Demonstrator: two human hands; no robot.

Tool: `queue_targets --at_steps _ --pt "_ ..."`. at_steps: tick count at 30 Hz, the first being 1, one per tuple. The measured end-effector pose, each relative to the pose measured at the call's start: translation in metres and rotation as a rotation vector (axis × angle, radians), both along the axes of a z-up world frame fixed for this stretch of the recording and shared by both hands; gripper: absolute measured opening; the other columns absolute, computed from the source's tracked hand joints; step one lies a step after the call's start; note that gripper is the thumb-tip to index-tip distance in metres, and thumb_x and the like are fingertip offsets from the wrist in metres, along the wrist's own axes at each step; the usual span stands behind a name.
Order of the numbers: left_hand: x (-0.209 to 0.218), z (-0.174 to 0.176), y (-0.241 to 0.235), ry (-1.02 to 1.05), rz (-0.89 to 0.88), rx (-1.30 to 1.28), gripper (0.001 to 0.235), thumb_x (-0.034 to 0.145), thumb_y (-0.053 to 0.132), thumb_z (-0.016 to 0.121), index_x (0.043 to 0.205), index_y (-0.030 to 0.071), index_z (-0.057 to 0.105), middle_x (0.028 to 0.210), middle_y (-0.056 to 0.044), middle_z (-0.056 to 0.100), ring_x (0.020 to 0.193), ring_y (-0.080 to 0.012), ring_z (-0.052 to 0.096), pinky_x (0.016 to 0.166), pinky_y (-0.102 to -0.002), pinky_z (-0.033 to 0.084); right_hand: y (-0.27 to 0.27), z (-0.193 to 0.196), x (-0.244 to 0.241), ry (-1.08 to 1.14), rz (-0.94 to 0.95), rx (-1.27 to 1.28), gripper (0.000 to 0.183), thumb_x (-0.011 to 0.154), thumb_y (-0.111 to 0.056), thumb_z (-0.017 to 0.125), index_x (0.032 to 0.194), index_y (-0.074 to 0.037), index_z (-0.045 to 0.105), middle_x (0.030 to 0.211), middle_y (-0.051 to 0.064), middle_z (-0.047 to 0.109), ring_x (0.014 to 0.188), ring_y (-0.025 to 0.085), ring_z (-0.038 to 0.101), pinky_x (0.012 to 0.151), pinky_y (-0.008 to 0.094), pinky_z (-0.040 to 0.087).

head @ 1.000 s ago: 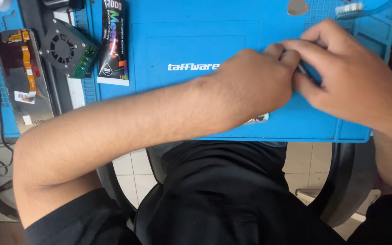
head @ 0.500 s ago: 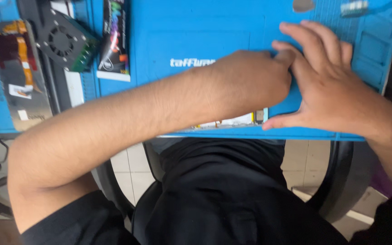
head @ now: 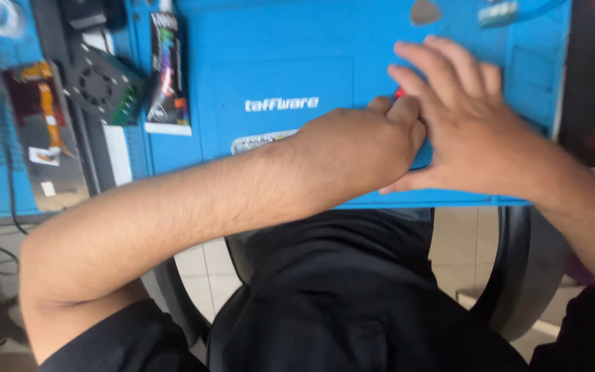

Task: The person uses a screwdriver to remove screws from a disassembled mobile phone placed on a blue work mat. They repeatedly pick up screws, place them into a compartment on the mat, and continue unscrewing different areas of the phone chassis.

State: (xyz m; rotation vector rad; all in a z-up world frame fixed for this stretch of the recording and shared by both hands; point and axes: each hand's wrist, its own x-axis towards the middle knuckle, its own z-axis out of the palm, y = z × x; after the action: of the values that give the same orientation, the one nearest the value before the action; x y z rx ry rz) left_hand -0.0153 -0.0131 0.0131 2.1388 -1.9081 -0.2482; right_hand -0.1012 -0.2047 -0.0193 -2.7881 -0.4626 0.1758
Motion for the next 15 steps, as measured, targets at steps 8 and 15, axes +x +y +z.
queue_targets --at_steps 8,15 --pt "0.059 0.028 0.028 0.164 0.088 -0.124 0.024 0.087 0.002 0.063 0.11 0.002 0.061 0.108 -0.017 0.071 0.091 -0.0394 0.071 0.072 -0.046 0.058 -0.002 0.013 0.009 -0.029 -0.034 0.089 0.099 0.073 -0.059 0.076 0.144 0.004 0.044 0.154 0.019 0.035 0.143 0.038 0.032 0.113 0.052 0.033" --pt "0.09 0.063 0.082 0.17 0.347 -0.084 0.017 0.096 0.011 0.064 0.11 0.003 0.058 0.09 -0.017 0.071 0.085 -0.0405 0.07 0.071 -0.051 0.054 -0.025 0.067 0.046 0.121 -0.082 0.033 0.071 0.085 -0.051 0.072 0.141 -0.012 0.054 0.14 0.009 0.056 0.124 0.027 0.059 0.102 0.043 0.052"
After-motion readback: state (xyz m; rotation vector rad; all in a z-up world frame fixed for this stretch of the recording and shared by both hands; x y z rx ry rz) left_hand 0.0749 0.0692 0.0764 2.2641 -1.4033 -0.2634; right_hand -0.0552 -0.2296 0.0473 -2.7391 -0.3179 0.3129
